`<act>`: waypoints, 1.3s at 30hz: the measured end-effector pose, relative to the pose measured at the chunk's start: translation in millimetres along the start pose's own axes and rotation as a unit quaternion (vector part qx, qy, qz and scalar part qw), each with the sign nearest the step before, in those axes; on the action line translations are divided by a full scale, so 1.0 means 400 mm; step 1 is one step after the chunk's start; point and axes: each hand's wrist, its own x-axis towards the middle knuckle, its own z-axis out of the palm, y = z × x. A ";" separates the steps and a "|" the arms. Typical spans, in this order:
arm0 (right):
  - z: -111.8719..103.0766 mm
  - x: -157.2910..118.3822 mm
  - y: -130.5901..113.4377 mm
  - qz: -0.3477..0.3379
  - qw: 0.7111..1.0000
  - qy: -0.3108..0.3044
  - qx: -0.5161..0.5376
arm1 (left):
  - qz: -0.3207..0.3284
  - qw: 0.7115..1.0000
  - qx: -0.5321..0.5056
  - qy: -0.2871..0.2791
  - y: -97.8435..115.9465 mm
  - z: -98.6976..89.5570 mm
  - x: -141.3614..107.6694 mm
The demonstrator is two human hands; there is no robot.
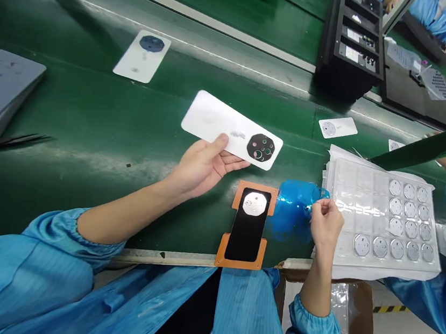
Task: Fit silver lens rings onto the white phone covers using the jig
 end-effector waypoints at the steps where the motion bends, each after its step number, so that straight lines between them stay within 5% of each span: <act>1: 0.005 -0.009 0.018 -0.011 0.999 -0.023 -0.034 | 0.004 1.000 0.011 -0.003 0.007 0.000 -0.002; 5: 0.023 -0.054 0.039 -0.084 0.982 -0.032 -0.168 | 0.041 0.992 0.116 -0.014 0.027 -0.001 -0.043; 8: -0.013 -0.089 0.017 -0.105 0.981 -0.012 -0.164 | 0.099 0.942 0.317 -0.043 0.042 -0.024 -0.094; 10: -0.045 -0.115 -0.009 -0.141 0.981 -0.022 -0.131 | 0.185 0.861 0.454 -0.137 0.043 -0.047 -0.127; 13: -0.055 -0.151 -0.048 -0.277 0.958 -0.055 -0.056 | 0.341 0.682 0.584 -0.278 0.014 -0.075 -0.165; 16: -0.008 -0.172 -0.062 -0.446 0.890 -0.088 -0.045 | 0.426 0.531 0.677 -0.281 -0.040 -0.083 -0.187; 18: 0.032 -0.175 -0.054 -0.518 0.846 -0.096 -0.079 | 0.447 0.479 0.704 -0.274 -0.075 -0.081 -0.195; 23: 0.072 -0.161 -0.020 -0.584 0.796 -0.074 -0.142 | 0.469 0.447 0.718 -0.253 -0.118 -0.073 -0.197; 32: 0.074 -0.163 -0.023 -0.595 0.778 -0.067 -0.190 | 0.464 0.443 0.724 -0.254 -0.121 -0.091 -0.181; 39: 0.083 -0.160 -0.025 -0.587 0.757 -0.089 -0.272 | 0.384 0.449 0.762 -0.265 -0.150 -0.106 -0.166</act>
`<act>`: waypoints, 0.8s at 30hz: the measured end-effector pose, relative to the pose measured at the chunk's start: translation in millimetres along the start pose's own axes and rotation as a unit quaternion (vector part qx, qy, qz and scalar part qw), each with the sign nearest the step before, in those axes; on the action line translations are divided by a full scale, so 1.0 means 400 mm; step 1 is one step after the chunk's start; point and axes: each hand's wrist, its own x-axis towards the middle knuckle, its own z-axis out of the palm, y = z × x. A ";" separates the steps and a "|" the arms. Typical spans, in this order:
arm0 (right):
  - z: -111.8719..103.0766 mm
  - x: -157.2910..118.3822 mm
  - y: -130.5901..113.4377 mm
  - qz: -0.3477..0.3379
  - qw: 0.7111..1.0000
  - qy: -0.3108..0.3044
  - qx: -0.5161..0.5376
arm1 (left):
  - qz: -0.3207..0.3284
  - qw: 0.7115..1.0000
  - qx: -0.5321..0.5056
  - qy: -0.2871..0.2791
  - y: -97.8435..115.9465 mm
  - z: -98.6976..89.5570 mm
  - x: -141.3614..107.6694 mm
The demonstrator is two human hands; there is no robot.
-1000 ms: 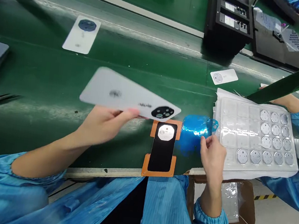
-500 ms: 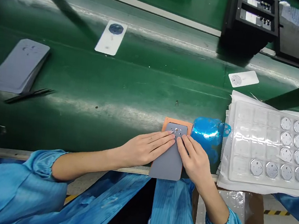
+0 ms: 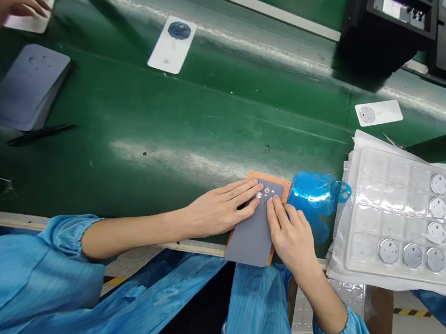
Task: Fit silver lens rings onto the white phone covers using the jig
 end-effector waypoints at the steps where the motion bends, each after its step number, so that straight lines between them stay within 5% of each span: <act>1: 0.002 0.002 -0.001 0.002 1.000 -0.013 -0.002 | 0.000 1.000 -0.002 -0.005 0.002 0.004 0.001; 8: 0.011 0.012 -0.007 -0.011 0.997 -0.071 -0.018 | -0.018 0.997 -0.050 -0.051 0.016 0.002 -0.003; 19: -0.006 -0.036 -0.033 0.006 0.995 -0.099 0.024 | -0.047 0.998 -0.030 -0.011 0.072 -0.005 -0.047; 24: 0.009 -0.050 -0.026 0.014 0.996 -0.070 0.056 | -0.041 0.989 -0.121 -0.073 0.035 -0.037 -0.048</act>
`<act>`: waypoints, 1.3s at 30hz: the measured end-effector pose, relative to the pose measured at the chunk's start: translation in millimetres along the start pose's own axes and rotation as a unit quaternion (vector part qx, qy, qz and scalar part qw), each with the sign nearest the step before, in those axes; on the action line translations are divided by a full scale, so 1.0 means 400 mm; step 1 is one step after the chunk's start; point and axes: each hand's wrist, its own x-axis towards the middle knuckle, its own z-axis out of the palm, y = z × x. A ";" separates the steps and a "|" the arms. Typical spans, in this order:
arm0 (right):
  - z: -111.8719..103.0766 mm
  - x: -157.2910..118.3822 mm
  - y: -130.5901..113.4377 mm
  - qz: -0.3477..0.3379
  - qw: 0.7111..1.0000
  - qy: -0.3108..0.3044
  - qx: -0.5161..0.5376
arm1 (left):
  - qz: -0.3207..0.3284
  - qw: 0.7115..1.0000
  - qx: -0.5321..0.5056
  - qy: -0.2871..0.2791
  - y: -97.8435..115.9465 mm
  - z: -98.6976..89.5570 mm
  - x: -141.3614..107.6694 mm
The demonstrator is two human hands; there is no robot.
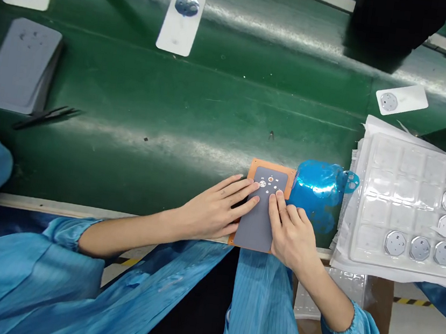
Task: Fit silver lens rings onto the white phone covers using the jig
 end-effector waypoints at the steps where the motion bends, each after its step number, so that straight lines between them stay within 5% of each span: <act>1: 0.000 0.000 0.004 -0.006 1.000 0.013 0.008 | 0.004 1.000 -0.024 -0.018 -0.017 -0.013 0.002; 4: -0.014 0.004 0.010 -0.016 0.993 0.090 0.070 | -0.009 0.992 -0.125 -0.021 -0.070 -0.056 0.023; 7: -0.030 0.017 0.008 0.059 0.942 0.216 0.249 | -0.064 0.967 -0.236 0.073 -0.092 -0.096 0.075; 10: -0.020 0.036 0.020 0.154 0.790 0.345 0.484 | -0.089 0.898 -0.398 0.166 -0.070 -0.125 0.150; 13: 0.007 0.055 0.056 0.191 0.636 0.394 0.635 | -0.069 0.840 -0.497 0.205 -0.026 -0.143 0.213; 16: 0.022 0.066 0.092 0.186 0.586 0.371 0.696 | -0.043 0.870 -0.422 0.249 0.009 -0.146 0.241; 20: 0.022 0.070 0.104 0.192 0.584 0.352 0.706 | 0.005 0.887 -0.329 0.323 0.025 -0.132 0.244; 25: 0.024 0.081 0.098 0.201 0.635 0.343 0.662 | 0.073 0.893 -0.221 0.385 0.026 -0.122 0.240; 32: 0.007 0.098 0.092 0.151 0.598 0.349 0.706 | 0.100 0.884 -0.167 0.424 0.020 -0.127 0.239; 37: -0.010 0.128 0.058 0.153 0.713 0.385 0.565 | 0.022 0.842 -0.341 0.418 0.012 -0.140 0.242; 39: -0.031 0.171 0.054 0.166 0.731 0.403 0.525 | -0.047 0.814 -0.412 0.405 0.003 -0.153 0.249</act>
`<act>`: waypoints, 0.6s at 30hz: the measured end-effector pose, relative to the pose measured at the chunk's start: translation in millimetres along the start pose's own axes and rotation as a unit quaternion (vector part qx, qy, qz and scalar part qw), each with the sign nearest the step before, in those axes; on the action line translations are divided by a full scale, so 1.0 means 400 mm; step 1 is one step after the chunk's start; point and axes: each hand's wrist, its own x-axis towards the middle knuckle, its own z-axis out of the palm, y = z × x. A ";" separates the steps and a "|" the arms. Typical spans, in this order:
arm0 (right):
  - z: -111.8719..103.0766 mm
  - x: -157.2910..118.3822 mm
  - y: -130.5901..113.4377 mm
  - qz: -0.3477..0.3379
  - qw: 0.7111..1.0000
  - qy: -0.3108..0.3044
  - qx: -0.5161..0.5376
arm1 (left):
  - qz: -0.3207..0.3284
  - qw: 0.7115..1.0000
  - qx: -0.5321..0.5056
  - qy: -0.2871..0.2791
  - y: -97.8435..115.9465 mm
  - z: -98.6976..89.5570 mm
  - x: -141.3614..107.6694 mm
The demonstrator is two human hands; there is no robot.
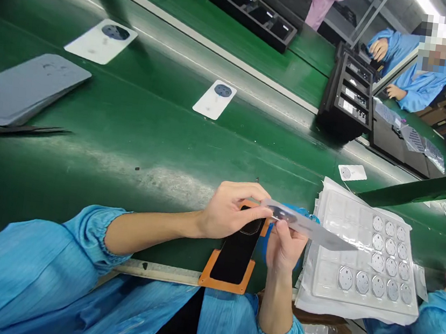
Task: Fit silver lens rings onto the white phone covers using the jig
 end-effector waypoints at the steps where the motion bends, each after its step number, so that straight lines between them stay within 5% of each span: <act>1: 0.016 0.030 -0.008 0.003 1.000 0.014 0.005 | -0.033 0.999 -0.015 0.006 -0.002 -0.006 0.014; 5: 0.056 0.238 -0.027 0.067 0.989 0.071 0.112 | -0.055 0.997 0.014 -0.049 -0.053 -0.075 0.123; 7: 0.065 0.343 -0.009 0.113 0.975 0.081 0.175 | -0.081 0.987 0.138 -0.033 -0.105 -0.145 0.196; 9: 0.071 0.397 0.021 0.207 0.957 0.049 0.199 | -0.164 0.939 0.302 -0.002 -0.168 -0.229 0.265; 11: 0.074 0.383 0.045 0.285 0.941 -0.004 0.184 | -0.255 0.876 0.409 0.028 -0.229 -0.309 0.319; 15: 0.032 0.221 0.031 0.321 0.931 -0.031 0.169 | -0.318 0.845 0.425 0.058 -0.327 -0.419 0.371; 18: -0.079 0.106 -0.037 0.309 0.938 -0.054 0.146 | -0.367 0.830 0.409 0.093 -0.372 -0.459 0.379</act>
